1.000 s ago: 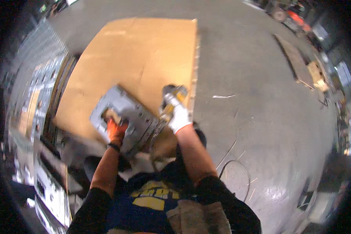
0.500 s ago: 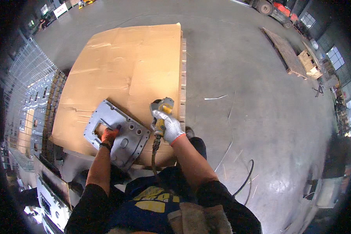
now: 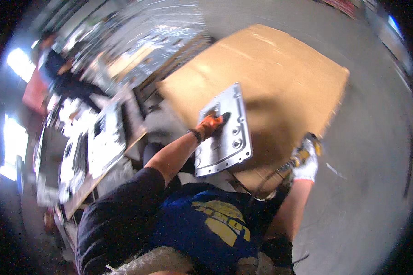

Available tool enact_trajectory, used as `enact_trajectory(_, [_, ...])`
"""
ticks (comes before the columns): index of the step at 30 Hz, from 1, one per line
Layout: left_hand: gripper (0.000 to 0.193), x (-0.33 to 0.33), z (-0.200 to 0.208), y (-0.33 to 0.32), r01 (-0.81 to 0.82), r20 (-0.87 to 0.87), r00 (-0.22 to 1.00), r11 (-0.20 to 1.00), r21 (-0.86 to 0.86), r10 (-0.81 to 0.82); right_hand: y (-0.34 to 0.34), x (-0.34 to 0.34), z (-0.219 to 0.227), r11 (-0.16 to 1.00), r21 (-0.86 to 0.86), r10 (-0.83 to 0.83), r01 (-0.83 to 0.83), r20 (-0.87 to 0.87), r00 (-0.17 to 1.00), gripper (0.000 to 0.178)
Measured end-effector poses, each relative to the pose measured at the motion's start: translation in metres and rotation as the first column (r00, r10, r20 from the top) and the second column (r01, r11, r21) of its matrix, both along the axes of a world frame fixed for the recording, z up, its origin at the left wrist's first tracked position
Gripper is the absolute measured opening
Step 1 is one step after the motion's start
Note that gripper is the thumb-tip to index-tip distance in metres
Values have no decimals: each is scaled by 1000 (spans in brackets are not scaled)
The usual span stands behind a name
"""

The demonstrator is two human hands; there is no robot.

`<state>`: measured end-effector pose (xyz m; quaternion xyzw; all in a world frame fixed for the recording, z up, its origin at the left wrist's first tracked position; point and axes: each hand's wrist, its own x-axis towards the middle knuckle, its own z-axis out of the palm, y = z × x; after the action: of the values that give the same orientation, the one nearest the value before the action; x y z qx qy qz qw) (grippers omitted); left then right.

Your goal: The person sits on the floor and uses a handheld angle grinder to smooth the edges of several metal parts. They handle the parts one by one, grinding specific areas before setting them aside.

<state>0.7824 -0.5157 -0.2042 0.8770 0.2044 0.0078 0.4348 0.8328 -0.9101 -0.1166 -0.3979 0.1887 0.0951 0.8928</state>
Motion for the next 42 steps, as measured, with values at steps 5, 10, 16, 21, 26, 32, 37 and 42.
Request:
enact_trajectory(5, [32, -79, 142, 49, -28, 156, 984, 944, -330, 84, 19, 21, -29, 991, 38, 133, -132, -17, 991, 28])
enact_trajectory(10, [31, -168, 292, 75, -200, -62, 973, 941, 274, 224, 17, 34, -34, 954, 17, 299, -298, -44, 953, 26])
enact_trajectory(16, [41, -288, 292, 180, -197, 58, 979, 809, 553, 198, 53, 12, -41, 904, -118, 388, -411, -175, 905, 18])
enact_trajectory(21, [49, -332, 277, 268, -150, -157, 871, 555, 818, 466, 76, -1, -48, 856, -115, 479, -505, -193, 856, 22])
enact_trajectory(26, [55, -375, 253, 349, -254, -179, 745, 521, 815, 643, 82, 8, -74, 847, -164, 476, -506, -192, 858, 19])
enact_trajectory(32, [39, -404, 247, 349, -584, 102, 643, 400, 707, 759, 71, 2, -65, 856, -203, 440, -475, -196, 877, 15])
enact_trajectory(37, [48, -438, 205, 366, -460, -24, 768, 578, 674, 640, 83, -7, -52, 790, -192, 558, -583, -172, 812, 11])
enact_trajectory(42, [65, -356, 241, 300, -485, 244, 726, 227, 844, 643, 69, -12, -51, 892, -141, 423, -430, -81, 903, 12])
